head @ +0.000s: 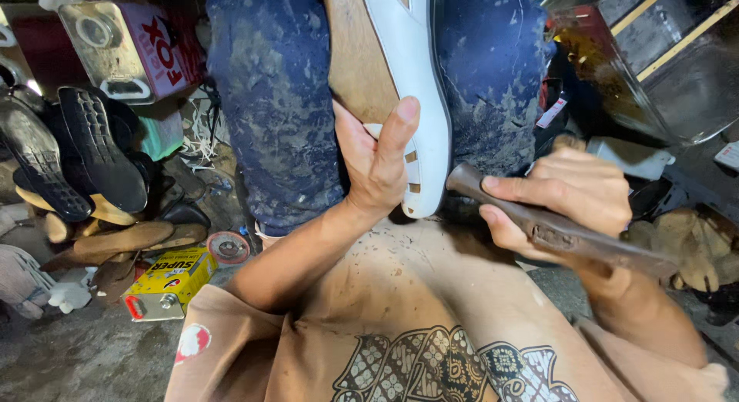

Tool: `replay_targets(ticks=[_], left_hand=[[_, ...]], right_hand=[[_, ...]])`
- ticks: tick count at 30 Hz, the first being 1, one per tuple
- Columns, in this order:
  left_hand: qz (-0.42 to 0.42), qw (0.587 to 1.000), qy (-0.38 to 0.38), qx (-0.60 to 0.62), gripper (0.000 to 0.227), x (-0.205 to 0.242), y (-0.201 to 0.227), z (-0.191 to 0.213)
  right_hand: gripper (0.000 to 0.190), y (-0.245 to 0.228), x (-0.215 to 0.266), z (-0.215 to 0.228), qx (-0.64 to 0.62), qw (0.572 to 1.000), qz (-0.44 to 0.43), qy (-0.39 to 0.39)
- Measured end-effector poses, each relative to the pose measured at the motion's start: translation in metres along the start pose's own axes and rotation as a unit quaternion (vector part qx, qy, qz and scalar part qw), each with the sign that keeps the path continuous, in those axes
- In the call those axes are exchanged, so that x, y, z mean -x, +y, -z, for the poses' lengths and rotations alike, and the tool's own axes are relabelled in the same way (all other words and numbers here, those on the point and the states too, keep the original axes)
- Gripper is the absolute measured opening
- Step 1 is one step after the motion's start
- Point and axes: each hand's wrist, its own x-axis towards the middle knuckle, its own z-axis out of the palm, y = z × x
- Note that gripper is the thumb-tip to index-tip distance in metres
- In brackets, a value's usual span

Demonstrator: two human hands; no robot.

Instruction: The person hammers a white shoe onto a wooden form, presses a black sole onto the bottom of the shoe by hand, and moves various shoe parts around a workshop.

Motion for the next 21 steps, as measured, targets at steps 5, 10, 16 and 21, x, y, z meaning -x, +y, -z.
replay_targets(ticks=[5,10,16,21], left_hand=[[-0.008,1.0,-0.006,-0.015,0.074,0.0,-0.001,0.003],[-0.038,0.999,-0.023,-0.014,0.081,0.013,0.018,0.003],[-0.012,1.0,-0.016,0.009,0.06,0.012,0.007,0.011],[-0.013,1.0,-0.003,-0.017,0.06,0.017,0.002,0.014]], right_hand=[[0.019,0.0,-0.037,0.019,0.014,0.993,0.008,-0.115],[0.019,-0.024,-0.022,0.026,0.037,0.99,0.025,-0.13],[0.024,-0.023,0.017,-0.001,0.03,0.999,-0.023,-0.012],[0.024,-0.023,0.034,-0.011,0.018,0.997,-0.043,0.058]])
